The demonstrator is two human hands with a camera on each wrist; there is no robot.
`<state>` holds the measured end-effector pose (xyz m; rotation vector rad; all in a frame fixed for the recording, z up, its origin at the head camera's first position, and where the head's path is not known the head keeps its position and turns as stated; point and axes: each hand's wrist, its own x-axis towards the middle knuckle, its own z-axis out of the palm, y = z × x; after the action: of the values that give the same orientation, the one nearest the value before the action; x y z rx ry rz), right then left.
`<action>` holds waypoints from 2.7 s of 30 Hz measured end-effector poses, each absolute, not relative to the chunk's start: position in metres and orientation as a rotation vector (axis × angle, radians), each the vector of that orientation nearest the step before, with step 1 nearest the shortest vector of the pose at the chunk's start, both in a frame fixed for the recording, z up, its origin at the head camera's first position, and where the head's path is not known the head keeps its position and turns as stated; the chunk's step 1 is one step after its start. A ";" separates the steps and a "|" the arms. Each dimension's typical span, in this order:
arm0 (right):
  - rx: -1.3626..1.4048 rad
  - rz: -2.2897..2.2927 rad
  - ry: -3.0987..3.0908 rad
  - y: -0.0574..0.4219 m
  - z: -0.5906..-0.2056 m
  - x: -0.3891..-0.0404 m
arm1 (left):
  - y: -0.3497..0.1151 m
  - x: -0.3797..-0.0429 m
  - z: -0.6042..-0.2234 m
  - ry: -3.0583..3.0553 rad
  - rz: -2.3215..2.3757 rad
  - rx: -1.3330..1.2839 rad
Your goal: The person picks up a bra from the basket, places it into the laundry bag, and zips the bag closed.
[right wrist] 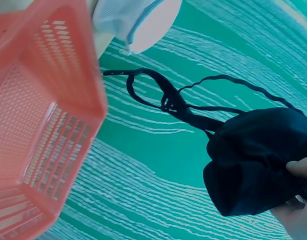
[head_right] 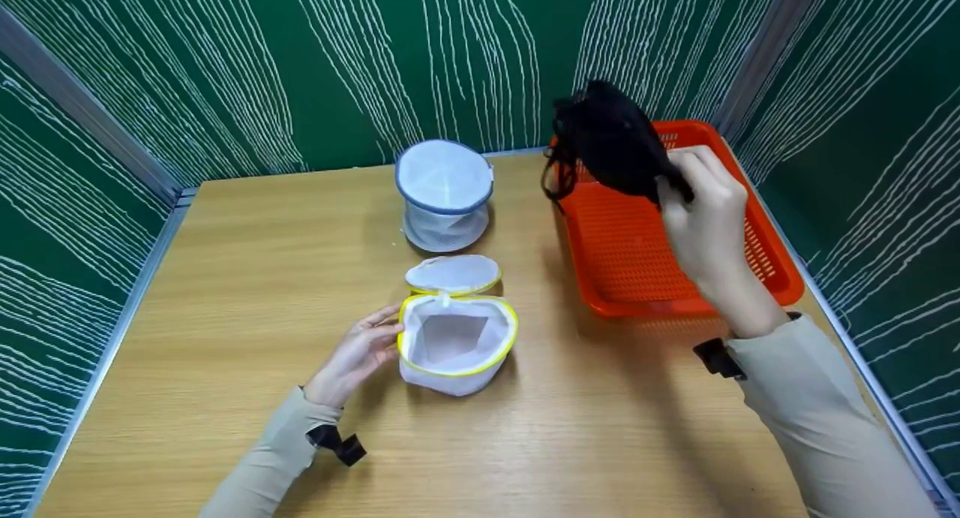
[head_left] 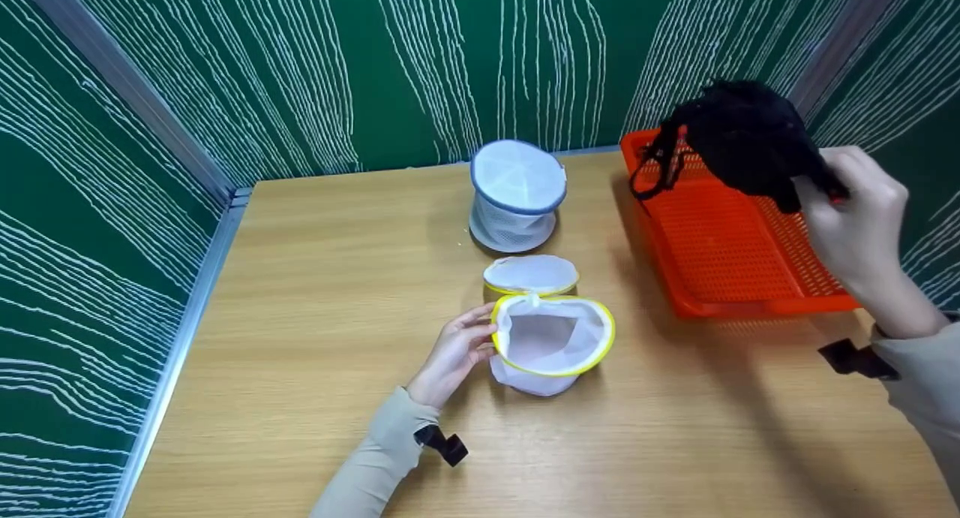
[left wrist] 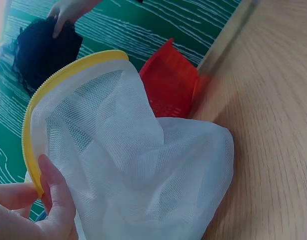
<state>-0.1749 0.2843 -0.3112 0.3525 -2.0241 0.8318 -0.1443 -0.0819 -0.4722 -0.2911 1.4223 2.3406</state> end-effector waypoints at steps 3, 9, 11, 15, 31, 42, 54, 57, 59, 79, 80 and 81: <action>0.362 0.863 -2.022 0.280 -0.308 -0.171 | -0.082 -0.145 -0.472 1.427 2.337 -0.287; 0.408 0.971 -2.048 0.267 -0.299 -0.157 | -0.082 -0.145 -0.470 1.423 2.334 -0.301; 0.431 1.027 -2.051 0.262 -0.296 -0.152 | -0.082 -0.145 -0.470 1.423 2.332 -0.303; 0.485 1.124 -2.058 0.257 -0.293 -0.144 | -0.082 -0.145 -0.469 1.423 2.327 -0.309; 0.699 1.694 -1.928 0.248 -0.302 -0.126 | -0.081 -0.148 -0.470 1.423 2.333 -0.310; 1.034 1.679 -1.921 0.240 -0.307 -0.119 | -0.081 -0.149 -0.467 1.416 2.325 -0.321; 1.184 1.774 -1.874 0.244 -0.310 -0.119 | -0.082 -0.149 -0.466 1.416 2.330 -0.323; 1.163 1.798 -1.874 0.247 -0.309 -0.118 | -0.082 -0.150 -0.467 1.423 2.327 -0.311; 1.158 1.797 -1.876 0.247 -0.310 -0.118 | -0.082 -0.150 -0.467 1.429 2.323 -0.306; 1.216 1.435 -2.302 0.231 -0.340 -0.138 | -0.083 -0.149 -0.466 1.436 2.310 -0.302; 1.222 1.425 -2.315 0.230 -0.342 -0.139 | -0.083 -0.149 -0.466 1.434 2.311 -0.300; 1.226 1.418 -2.328 0.229 -0.344 -0.141 | -0.083 -0.149 -0.466 1.431 2.313 -0.300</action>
<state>-0.1408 0.2288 -0.3438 1.2256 -2.3279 1.4181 -0.1487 -0.0826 -0.4660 -0.2995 1.4314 2.3129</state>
